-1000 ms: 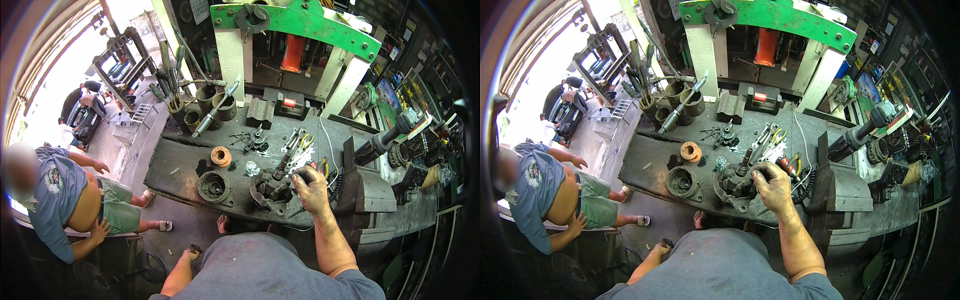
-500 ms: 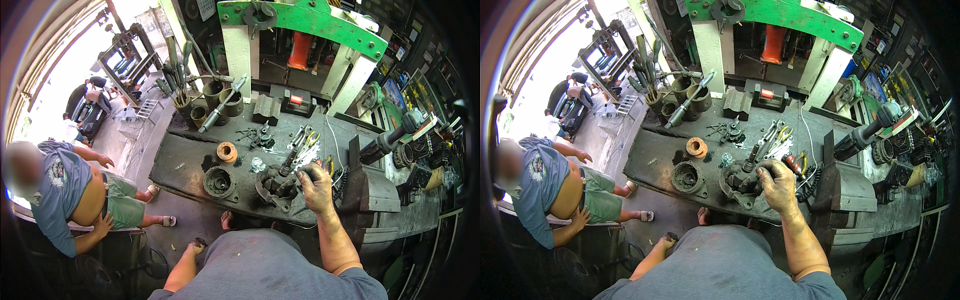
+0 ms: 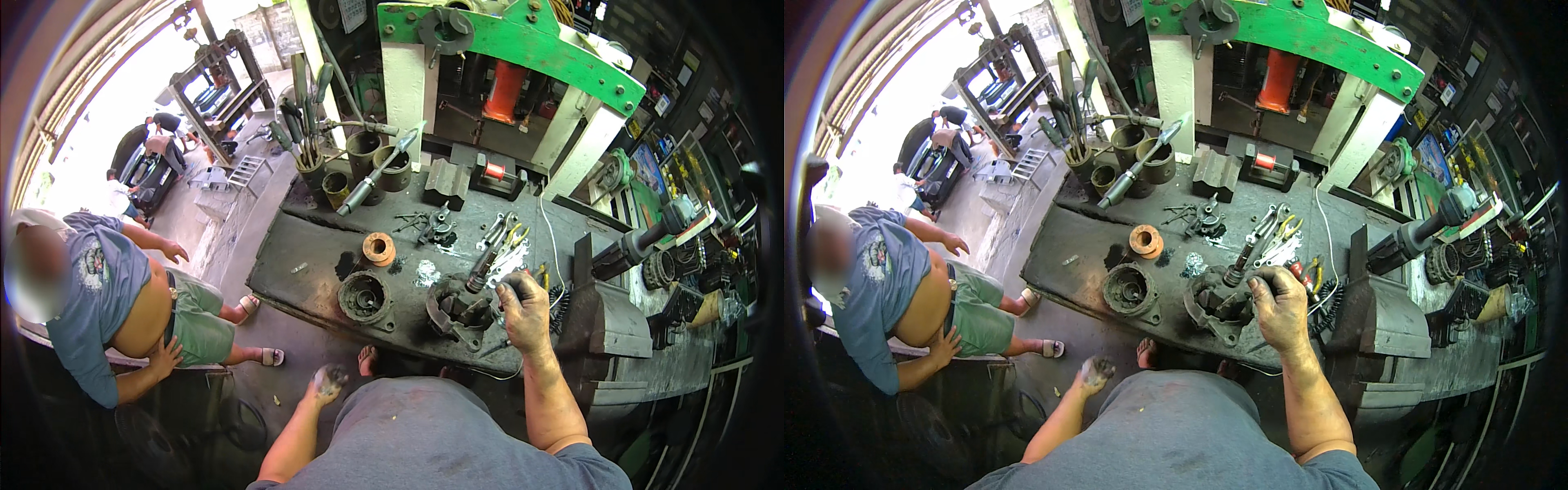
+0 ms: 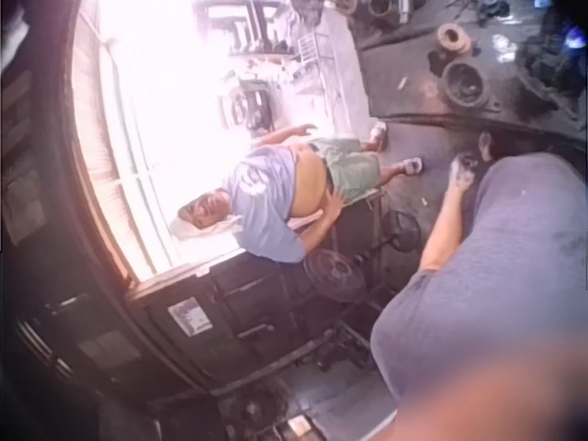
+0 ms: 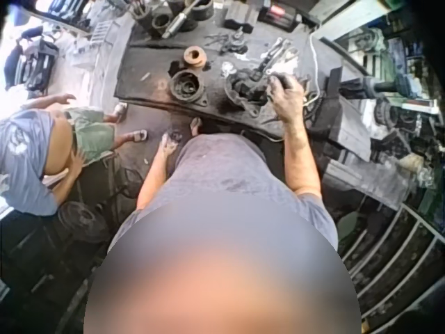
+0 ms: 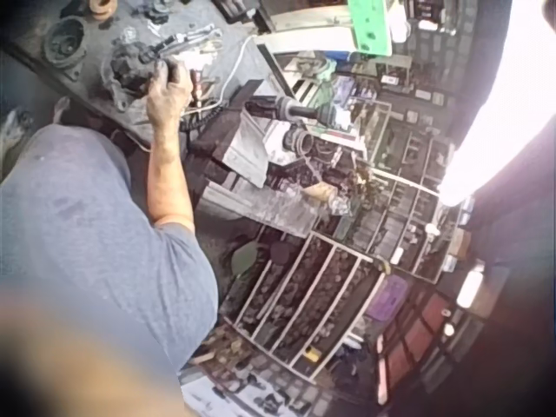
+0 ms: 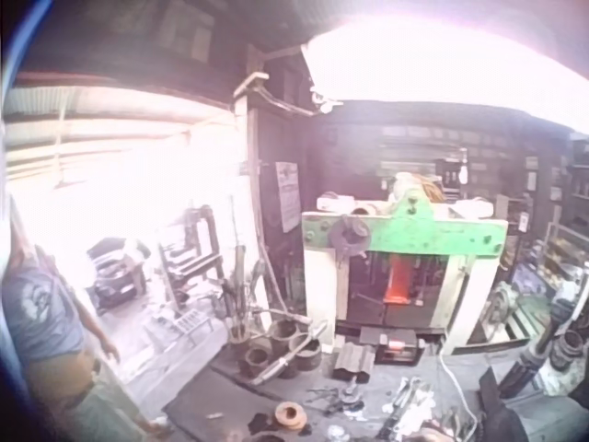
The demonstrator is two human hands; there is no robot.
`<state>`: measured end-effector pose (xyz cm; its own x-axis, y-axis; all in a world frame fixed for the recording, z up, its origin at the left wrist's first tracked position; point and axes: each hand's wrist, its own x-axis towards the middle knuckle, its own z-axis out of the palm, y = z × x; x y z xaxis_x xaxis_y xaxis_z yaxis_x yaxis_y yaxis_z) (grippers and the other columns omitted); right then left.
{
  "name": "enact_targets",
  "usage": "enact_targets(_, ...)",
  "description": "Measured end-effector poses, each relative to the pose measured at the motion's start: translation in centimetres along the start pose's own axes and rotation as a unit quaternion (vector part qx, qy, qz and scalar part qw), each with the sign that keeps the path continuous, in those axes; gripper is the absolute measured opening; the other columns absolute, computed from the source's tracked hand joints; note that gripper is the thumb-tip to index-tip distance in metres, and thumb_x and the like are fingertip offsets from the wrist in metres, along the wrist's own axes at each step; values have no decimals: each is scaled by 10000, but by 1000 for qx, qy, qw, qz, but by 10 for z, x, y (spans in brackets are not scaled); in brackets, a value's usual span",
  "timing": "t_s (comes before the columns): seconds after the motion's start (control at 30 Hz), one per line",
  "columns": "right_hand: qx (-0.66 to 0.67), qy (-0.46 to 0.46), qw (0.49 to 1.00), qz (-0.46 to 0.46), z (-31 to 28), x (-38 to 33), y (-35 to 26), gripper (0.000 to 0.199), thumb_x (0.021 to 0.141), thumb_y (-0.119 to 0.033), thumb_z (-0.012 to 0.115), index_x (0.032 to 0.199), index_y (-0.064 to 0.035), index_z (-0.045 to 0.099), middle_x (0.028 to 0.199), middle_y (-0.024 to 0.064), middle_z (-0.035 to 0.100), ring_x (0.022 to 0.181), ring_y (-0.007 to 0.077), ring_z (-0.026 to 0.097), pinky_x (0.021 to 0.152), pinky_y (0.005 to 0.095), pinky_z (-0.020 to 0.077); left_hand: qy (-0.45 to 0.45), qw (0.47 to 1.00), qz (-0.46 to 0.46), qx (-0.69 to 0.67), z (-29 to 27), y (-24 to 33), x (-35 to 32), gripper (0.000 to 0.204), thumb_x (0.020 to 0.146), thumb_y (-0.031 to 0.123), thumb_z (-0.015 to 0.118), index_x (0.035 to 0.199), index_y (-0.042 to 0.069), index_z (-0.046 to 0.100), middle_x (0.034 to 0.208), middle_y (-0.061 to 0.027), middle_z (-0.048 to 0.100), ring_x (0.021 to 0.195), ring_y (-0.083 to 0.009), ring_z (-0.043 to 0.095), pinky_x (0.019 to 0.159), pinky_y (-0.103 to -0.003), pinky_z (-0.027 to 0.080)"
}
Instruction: The person assembles a mechanical component on a workbench, using a screwdriver to tighten a bolt and inserting a cylindrical metal part into a housing. The person repeatedly adjusts and repositions the assembly while another person stands nearby.
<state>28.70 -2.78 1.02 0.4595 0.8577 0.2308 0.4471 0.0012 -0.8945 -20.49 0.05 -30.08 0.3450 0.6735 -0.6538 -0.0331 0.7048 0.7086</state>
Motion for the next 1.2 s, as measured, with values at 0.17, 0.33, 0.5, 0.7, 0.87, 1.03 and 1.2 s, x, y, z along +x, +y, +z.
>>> enact_targets(0.17, -9, 8, 1000, -21, 3, 1, 2, 62, 1033, -6, 695, 978, 16, 713, 840, 15, 652, 719, 88, 586, 652, 269, 479, -58, 722, 433, 537, 155, 161, -42, 549, 886, 358, 894, 1339, 108, 708, 1343, -170, 665, 1249, -388, 640, 1069, -495, 544)
enact_targets(0.33, -11, 0, 1000, -17, 5, 0, -2, 50, 1025, -24, 712, 1002, 19, 725, 850, 38, 673, 744, 119, 609, 680, 291, 494, -123, 658, 484, 563, 257, 244, -51, 964, 775, 443, 969, 1602, 223, 525, 1671, -196, 450, 1525, -427, 458, 1271, -549, 400)
enact_targets(0.5, -31, -7, 999, 7, 2, -4, -6, 76, 993, -29, 739, 1051, 19, 749, 889, 96, 720, 802, 181, 669, 748, 346, 539, -157, 610, 490, 602, 281, 259, -37, 1007, 731, 349, 989, 1612, 234, 516, 1707, -180, 416, 1522, -437, 471, 1265, -555, 406)
enact_targets(0.7, -37, 2, 999, 1, 0, -5, -10, 81, 988, -30, 737, 1052, 18, 749, 880, 97, 720, 808, 185, 673, 756, 347, 544, -173, 596, 501, 603, 283, 263, -20, 945, 707, 263, 998, 1548, 224, 569, 1711, -149, 418, 1496, -433, 505, 1243, -546, 435)
enact_targets(0.87, -27, 9, 999, -22, 4, -6, -14, 42, 1017, -20, 710, 1006, 18, 725, 819, 38, 655, 726, 123, 587, 669, 310, 482, -178, 604, 503, 592, 282, 261, -18, 962, 670, 208, 996, 1537, 213, 578, 1690, -183, 450, 1497, -440, 502, 1234, -526, 449)
enact_targets(1.03, -38, 19, 998, -51, 6, -6, -14, 40, 1011, -19, 715, 1019, 18, 728, 823, 38, 656, 722, 129, 585, 669, 314, 483, -186, 596, 497, 603, 282, 264, -17, 945, 701, 233, 1002, 1543, 236, 572, 1711, -156, 420, 1507, -438, 498, 1236, -539, 449)
enact_targets(1.2, -38, 18, 998, -46, 6, -5, -13, 37, 1010, -15, 716, 1026, 15, 732, 825, 39, 656, 716, 132, 584, 667, 315, 483, -184, 598, 498, 600, 283, 264, -20, 965, 676, 205, 1007, 1535, 211, 568, 1691, -190, 446, 1494, -448, 506, 1231, -523, 454)
